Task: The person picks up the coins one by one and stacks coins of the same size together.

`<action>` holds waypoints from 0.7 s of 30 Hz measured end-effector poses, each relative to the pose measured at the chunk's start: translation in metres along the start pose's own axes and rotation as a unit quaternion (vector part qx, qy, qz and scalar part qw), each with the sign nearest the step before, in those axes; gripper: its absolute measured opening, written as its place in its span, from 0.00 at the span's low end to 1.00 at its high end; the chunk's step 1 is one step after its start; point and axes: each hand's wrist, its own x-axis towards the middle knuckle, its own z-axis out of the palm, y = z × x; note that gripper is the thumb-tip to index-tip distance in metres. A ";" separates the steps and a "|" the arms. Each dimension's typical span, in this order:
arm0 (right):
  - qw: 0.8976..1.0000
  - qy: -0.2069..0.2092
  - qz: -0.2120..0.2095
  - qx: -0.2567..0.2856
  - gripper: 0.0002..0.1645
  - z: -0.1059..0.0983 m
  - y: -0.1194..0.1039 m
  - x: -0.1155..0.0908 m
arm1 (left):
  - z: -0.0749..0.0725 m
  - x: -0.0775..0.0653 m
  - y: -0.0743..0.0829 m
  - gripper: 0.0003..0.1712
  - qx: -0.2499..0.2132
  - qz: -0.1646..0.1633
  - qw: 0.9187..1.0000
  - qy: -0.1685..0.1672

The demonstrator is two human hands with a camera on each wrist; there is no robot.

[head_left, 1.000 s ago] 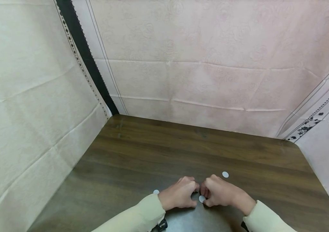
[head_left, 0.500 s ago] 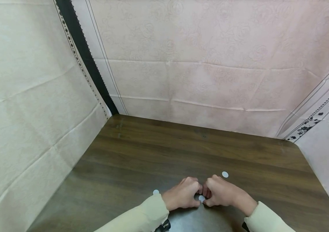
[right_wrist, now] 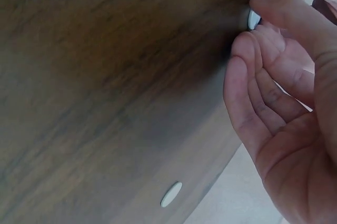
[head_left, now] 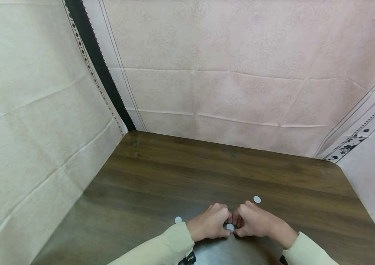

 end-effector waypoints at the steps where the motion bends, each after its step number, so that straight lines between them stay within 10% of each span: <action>1: 1.000 0.001 -0.006 -0.005 0.09 -0.001 0.000 -0.001 | 0.000 0.000 0.000 0.05 -0.001 -0.001 1.000 -0.001; 21: 0.995 0.006 0.054 -0.079 0.11 -0.054 0.024 -0.022 | 0.000 -0.002 0.000 0.06 0.022 -0.001 1.000 0.011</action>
